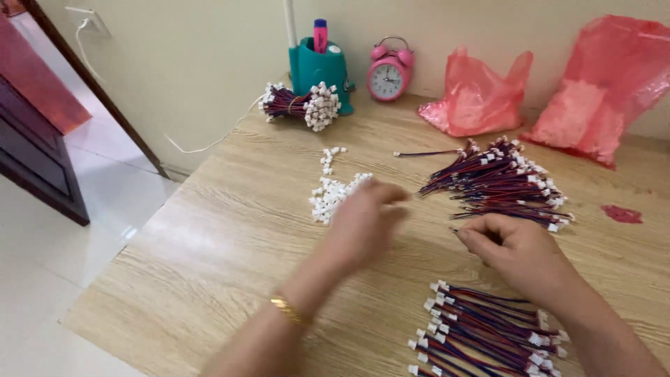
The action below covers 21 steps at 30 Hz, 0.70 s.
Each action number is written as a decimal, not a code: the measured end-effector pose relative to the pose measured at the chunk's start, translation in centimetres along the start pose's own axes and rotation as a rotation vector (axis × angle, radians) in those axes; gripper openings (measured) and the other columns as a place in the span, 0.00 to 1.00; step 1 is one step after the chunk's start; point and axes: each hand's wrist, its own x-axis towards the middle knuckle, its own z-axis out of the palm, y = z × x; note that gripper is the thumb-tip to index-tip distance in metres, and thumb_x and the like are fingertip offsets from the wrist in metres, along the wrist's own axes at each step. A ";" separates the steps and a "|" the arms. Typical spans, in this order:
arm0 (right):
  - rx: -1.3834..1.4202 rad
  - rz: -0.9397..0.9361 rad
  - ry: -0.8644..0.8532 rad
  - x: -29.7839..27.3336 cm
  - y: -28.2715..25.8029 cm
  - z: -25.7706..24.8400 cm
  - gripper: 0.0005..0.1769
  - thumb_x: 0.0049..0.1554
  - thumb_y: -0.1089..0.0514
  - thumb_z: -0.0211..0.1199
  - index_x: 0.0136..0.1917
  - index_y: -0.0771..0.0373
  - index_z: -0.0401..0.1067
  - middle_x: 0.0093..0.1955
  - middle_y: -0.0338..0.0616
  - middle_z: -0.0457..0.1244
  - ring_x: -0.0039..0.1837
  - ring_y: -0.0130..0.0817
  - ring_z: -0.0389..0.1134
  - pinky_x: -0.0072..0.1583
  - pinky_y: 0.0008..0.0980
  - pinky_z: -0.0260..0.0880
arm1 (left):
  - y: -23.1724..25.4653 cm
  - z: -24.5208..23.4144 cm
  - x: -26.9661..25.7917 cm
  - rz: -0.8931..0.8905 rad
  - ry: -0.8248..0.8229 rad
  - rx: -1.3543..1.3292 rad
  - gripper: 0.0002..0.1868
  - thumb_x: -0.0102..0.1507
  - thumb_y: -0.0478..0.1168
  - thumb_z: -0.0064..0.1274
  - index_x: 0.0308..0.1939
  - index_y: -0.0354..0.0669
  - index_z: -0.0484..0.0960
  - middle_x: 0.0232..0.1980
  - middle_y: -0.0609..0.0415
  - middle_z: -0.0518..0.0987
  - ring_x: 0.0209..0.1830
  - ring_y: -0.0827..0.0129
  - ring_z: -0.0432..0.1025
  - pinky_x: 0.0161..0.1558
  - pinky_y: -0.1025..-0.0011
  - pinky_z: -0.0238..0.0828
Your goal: Assembling small electronic wire connectors by manually attaching plastic housings to wire bundles.
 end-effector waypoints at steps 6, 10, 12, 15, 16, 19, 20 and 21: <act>0.158 -0.010 -0.041 -0.6 -1.6 -0.2 0.10 0.54 0.58 0.63 0.43 0.64 0.82 0.31 0.49 0.69 0.35 0.36 0.66 0.43 0.36 0.70 | -5.2 -1.7 0.5 0.023 -0.053 0.644 0.11 0.57 0.44 0.56 0.43 0.55 0.86 0.40 0.53 0.79 0.39 0.54 0.78 0.40 0.60 0.77; 0.175 -0.003 -0.041 -0.7 -1.5 -0.3 0.08 0.53 0.60 0.64 0.42 0.64 0.82 0.30 0.47 0.69 0.34 0.33 0.66 0.42 0.35 0.70 | -7.8 -0.2 0.9 0.107 -0.025 0.685 0.09 0.58 0.47 0.55 0.39 0.55 0.86 0.37 0.53 0.78 0.36 0.54 0.78 0.37 0.62 0.77; 0.144 -0.014 -0.033 -0.6 -1.6 -0.5 0.08 0.52 0.59 0.65 0.40 0.63 0.82 0.29 0.47 0.69 0.32 0.33 0.67 0.40 0.33 0.70 | -8.5 0.3 1.3 0.089 0.033 0.686 0.08 0.59 0.47 0.54 0.37 0.55 0.86 0.36 0.55 0.78 0.34 0.57 0.77 0.36 0.65 0.77; 0.190 -0.023 -0.041 0.0 -0.4 0.0 0.08 0.53 0.58 0.64 0.40 0.63 0.81 0.29 0.46 0.69 0.32 0.32 0.67 0.40 0.31 0.70 | -6.5 -0.3 0.8 0.060 0.020 0.680 0.07 0.60 0.46 0.54 0.39 0.55 0.86 0.35 0.57 0.78 0.34 0.60 0.77 0.37 0.67 0.76; 0.189 -0.020 -0.034 -0.1 -0.7 -0.2 0.08 0.53 0.58 0.64 0.40 0.63 0.81 0.29 0.46 0.69 0.32 0.32 0.67 0.40 0.31 0.70 | -5.2 -0.5 0.8 0.067 0.018 0.678 0.07 0.60 0.46 0.54 0.39 0.55 0.86 0.35 0.57 0.78 0.34 0.60 0.77 0.37 0.67 0.76; 0.259 -0.014 -0.046 -0.4 -1.0 -0.5 0.08 0.53 0.60 0.63 0.41 0.66 0.81 0.29 0.46 0.67 0.33 0.32 0.65 0.40 0.30 0.70 | -1.5 -0.4 0.3 0.038 0.025 0.442 0.07 0.61 0.46 0.55 0.40 0.54 0.85 0.32 0.56 0.79 0.33 0.61 0.78 0.36 0.67 0.76; 0.248 -0.014 -0.051 -0.3 -1.0 -0.6 0.08 0.52 0.60 0.64 0.41 0.65 0.81 0.29 0.47 0.68 0.33 0.33 0.66 0.39 0.31 0.70 | -0.4 0.0 0.3 -0.021 0.020 0.165 0.07 0.61 0.43 0.56 0.40 0.51 0.85 0.30 0.55 0.81 0.30 0.64 0.78 0.34 0.70 0.76; 0.237 -0.014 -0.056 -0.2 -0.9 -0.7 0.08 0.52 0.59 0.65 0.41 0.65 0.82 0.29 0.47 0.68 0.32 0.33 0.67 0.38 0.32 0.70 | 0.7 0.3 0.3 -0.080 0.012 -0.111 0.07 0.60 0.41 0.56 0.40 0.48 0.85 0.28 0.54 0.83 0.27 0.67 0.78 0.33 0.72 0.76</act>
